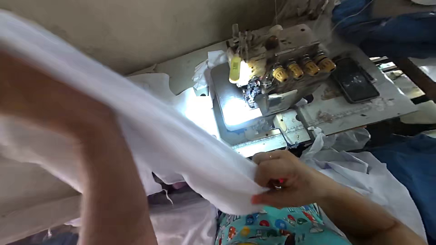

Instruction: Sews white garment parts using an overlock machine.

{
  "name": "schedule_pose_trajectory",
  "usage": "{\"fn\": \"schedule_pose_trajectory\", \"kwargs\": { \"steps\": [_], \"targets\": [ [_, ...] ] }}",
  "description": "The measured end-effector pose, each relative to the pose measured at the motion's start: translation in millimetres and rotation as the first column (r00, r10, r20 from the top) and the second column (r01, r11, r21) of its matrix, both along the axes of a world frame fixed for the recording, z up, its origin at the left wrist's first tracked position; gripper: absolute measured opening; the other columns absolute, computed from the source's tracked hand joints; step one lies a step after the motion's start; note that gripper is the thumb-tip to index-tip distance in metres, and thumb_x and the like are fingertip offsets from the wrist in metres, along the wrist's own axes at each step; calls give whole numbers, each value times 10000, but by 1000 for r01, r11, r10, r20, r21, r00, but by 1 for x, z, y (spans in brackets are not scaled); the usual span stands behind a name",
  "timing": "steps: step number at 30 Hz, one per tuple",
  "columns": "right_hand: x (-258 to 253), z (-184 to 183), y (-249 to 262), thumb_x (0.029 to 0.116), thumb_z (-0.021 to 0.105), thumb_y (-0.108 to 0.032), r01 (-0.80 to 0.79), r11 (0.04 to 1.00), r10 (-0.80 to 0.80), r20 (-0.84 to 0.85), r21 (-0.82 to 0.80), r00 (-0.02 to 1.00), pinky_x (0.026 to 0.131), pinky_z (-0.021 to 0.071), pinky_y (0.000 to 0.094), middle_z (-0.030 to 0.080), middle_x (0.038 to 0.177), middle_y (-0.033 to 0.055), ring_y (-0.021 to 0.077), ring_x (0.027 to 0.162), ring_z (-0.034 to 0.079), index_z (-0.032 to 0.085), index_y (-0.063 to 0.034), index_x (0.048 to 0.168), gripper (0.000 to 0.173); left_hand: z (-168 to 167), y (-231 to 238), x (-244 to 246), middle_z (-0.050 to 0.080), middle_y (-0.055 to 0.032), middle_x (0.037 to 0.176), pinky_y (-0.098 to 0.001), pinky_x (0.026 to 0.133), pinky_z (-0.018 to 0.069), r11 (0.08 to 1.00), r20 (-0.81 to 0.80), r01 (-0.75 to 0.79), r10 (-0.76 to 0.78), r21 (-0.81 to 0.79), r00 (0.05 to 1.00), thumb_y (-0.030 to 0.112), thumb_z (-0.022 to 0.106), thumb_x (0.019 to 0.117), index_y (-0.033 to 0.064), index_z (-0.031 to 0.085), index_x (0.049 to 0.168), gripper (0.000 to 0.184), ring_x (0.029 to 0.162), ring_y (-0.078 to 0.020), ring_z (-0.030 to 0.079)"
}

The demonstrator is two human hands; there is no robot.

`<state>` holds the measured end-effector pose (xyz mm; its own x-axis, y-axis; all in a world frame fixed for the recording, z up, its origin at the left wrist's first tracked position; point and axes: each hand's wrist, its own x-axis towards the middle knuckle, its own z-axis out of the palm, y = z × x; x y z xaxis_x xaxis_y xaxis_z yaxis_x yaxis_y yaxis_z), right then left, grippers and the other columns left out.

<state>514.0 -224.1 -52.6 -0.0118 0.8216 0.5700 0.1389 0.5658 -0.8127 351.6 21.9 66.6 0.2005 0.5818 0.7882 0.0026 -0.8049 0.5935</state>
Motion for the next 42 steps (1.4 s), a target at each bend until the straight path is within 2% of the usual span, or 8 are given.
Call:
{"fn": "schedule_pose_trajectory", "kwargs": {
  "steps": [1, 3, 8, 13, 17, 23, 33, 42],
  "targets": [
    [9, -16, -12, 927, 734, -161, 84, 994, -83, 21, -67, 996, 592, 399, 62, 563, 806, 34, -41, 679, 490, 580, -29, 854, 216, -2, 14, 36, 630, 101, 870, -164, 790, 519, 994, 50, 88, -92, 69, 995, 75, 467, 1069, 39, 582, 1000, 138, 835, 39, 623],
    [23, -53, -41, 909, 745, -191, 239, 949, -227, 82, -207, 970, 609, 410, 83, 573, 775, 13, -37, 690, 502, 581, -51, 824, 232, -38, 28, 75, 652, 221, 919, -155, 778, 532, 915, -74, 401, -397, 48, 915, 128, 508, 1064, 172, 602, 1047, 105, 835, 92, 617],
    [39, -109, -108, 889, 707, -239, 592, 673, -460, 375, -444, 805, 562, 503, 223, 703, 875, 59, 66, 658, 591, 747, -59, 869, 185, -136, 5, 101, 723, 12, 901, -185, 736, 566, 768, -320, 512, -632, -386, 706, 20, 631, 945, -9, 704, 961, 80, 773, 13, 656],
    [44, -94, -64, 936, 711, -277, 707, 672, -634, 323, -219, 702, 671, 491, 167, 680, 922, 80, 44, 772, 587, 726, -44, 1017, 248, -122, -3, 98, 725, -11, 943, -135, 760, 543, 807, -502, 480, -590, -344, 633, 79, 652, 958, 16, 742, 949, 110, 799, 37, 648],
    [27, -70, 16, 915, 747, -401, 680, 732, -658, 217, -40, 721, 963, 537, 363, 658, 1219, 154, 197, 1143, 632, 597, -23, 1283, 548, -91, -23, 86, 706, 6, 899, -114, 692, 520, 831, -621, 493, -534, -258, 574, 132, 662, 963, 40, 740, 949, 122, 740, 37, 623],
    [24, -53, 58, 882, 747, -104, 484, 852, -514, -146, -198, 845, 613, 524, 155, 666, 746, -18, -23, 659, 607, 668, -5, 931, 135, -67, -44, 66, 695, 18, 880, -91, 717, 495, 899, -646, 418, -398, -132, 651, 165, 676, 961, 52, 761, 968, 142, 775, 50, 610],
    [33, -74, 29, 860, 786, -119, 515, 802, -582, -202, -303, 788, 766, 583, 170, 742, 920, 8, -2, 856, 688, 738, -35, 798, 115, -106, -49, 93, 701, -71, 942, -123, 776, 500, 952, -562, 291, -292, -94, 774, 151, 717, 949, 8, 751, 944, 146, 865, -9, 637],
    [26, -103, 2, 928, 685, -107, 208, 745, -453, -251, -634, 855, 720, 559, 184, 701, 876, -35, -17, 760, 650, 634, 3, 1094, 206, -174, -47, 117, 732, -83, 971, -307, 908, 527, 953, -509, 287, -296, -99, 808, 102, 707, 940, 32, 757, 975, 92, 955, -137, 682]
  ]
}}
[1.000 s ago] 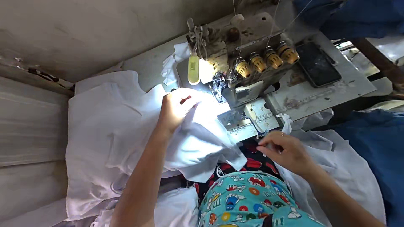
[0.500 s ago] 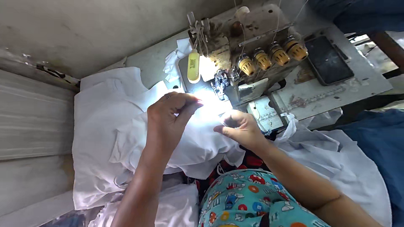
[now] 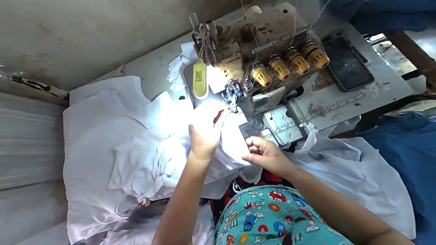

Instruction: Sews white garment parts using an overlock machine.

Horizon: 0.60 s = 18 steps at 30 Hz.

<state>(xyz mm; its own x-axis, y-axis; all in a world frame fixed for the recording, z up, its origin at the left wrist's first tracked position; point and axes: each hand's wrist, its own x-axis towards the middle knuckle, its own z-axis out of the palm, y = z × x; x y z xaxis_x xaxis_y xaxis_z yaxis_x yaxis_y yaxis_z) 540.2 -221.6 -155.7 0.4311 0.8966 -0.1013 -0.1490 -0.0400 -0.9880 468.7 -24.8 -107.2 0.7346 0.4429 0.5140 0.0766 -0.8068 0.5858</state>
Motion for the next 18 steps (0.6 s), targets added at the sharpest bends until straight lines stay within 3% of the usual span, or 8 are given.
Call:
{"fn": "schedule_pose_trajectory", "kwargs": {
  "steps": [3, 5, 7, 9, 12, 14, 15, 18],
  "targets": [
    [-6, -13, -18, 919, 712, -109, 2, 999, 1, -45, 53, 999, 727, 565, 174, 712, 872, -49, -25, 772, 655, 704, -13, 1010, 132, 0, 0, -1, 688, -38, 974, -276, 832, 533, 998, -43, -19, 17, -60, 999, 130, 693, 943, 68, 712, 991, 80, 900, -88, 647],
    [-5, -18, -24, 904, 740, -131, -6, 996, 7, -10, 85, 1000, 743, 556, 152, 714, 860, -58, -45, 796, 647, 739, -33, 925, 101, 4, -5, -8, 721, -65, 1016, -363, 856, 543, 1000, -136, -5, 9, 27, 991, 170, 656, 978, 74, 740, 1027, 137, 941, -157, 680],
    [-1, -16, -27, 891, 756, -197, -6, 996, 0, 63, 93, 998, 784, 514, 129, 701, 862, -62, -58, 865, 620, 761, -53, 858, 149, 11, -16, -20, 744, -106, 1140, -469, 878, 555, 987, -260, 16, 27, 160, 965, 264, 604, 1013, 77, 745, 1182, 289, 1017, -254, 712],
    [8, -8, -27, 926, 724, -214, -7, 993, -1, 70, 118, 998, 876, 527, 175, 717, 939, -49, -32, 959, 635, 744, -48, 888, 171, 17, -28, -28, 693, -114, 1310, -529, 936, 530, 977, -396, 11, 77, 215, 915, 446, 514, 1032, 86, 677, 1341, 501, 1151, -303, 681],
    [23, 11, -14, 989, 602, -156, 30, 998, -27, -52, 63, 998, 673, 496, 143, 612, 795, -140, -75, 715, 574, 599, -121, 953, 51, 17, -26, -17, 689, -215, 1231, -631, 937, 494, 979, -537, -15, 126, 206, 834, 653, 492, 945, 22, 706, 1230, 724, 1159, -406, 651],
    [30, 19, -4, 1004, 566, -122, 49, 998, -40, -164, 48, 986, 683, 524, 169, 620, 763, -133, -43, 693, 601, 584, -133, 987, 27, 17, -14, -1, 571, -257, 1411, -634, 1116, 337, 984, -569, 7, 95, 175, 817, 663, 500, 932, -15, 648, 1307, 788, 1363, -429, 492],
    [31, 20, 0, 1006, 561, -105, 53, 997, -42, -196, 52, 980, 690, 533, 176, 626, 758, -121, -29, 693, 613, 587, -122, 1003, 31, 18, -9, 7, 532, -270, 1454, -636, 1145, 294, 981, -577, 21, 96, 194, 811, 657, 494, 931, -30, 637, 1317, 800, 1406, -440, 445],
    [27, 22, 1, 996, 564, -64, 16, 997, 2, -225, 79, 974, 690, 547, 176, 648, 772, -105, -18, 702, 635, 571, -87, 1082, 90, 23, -4, 18, 572, -283, 1379, -637, 1083, 357, 973, -562, 31, 105, 227, 820, 663, 532, 906, -41, 640, 1282, 805, 1332, -454, 503]
  ]
}}
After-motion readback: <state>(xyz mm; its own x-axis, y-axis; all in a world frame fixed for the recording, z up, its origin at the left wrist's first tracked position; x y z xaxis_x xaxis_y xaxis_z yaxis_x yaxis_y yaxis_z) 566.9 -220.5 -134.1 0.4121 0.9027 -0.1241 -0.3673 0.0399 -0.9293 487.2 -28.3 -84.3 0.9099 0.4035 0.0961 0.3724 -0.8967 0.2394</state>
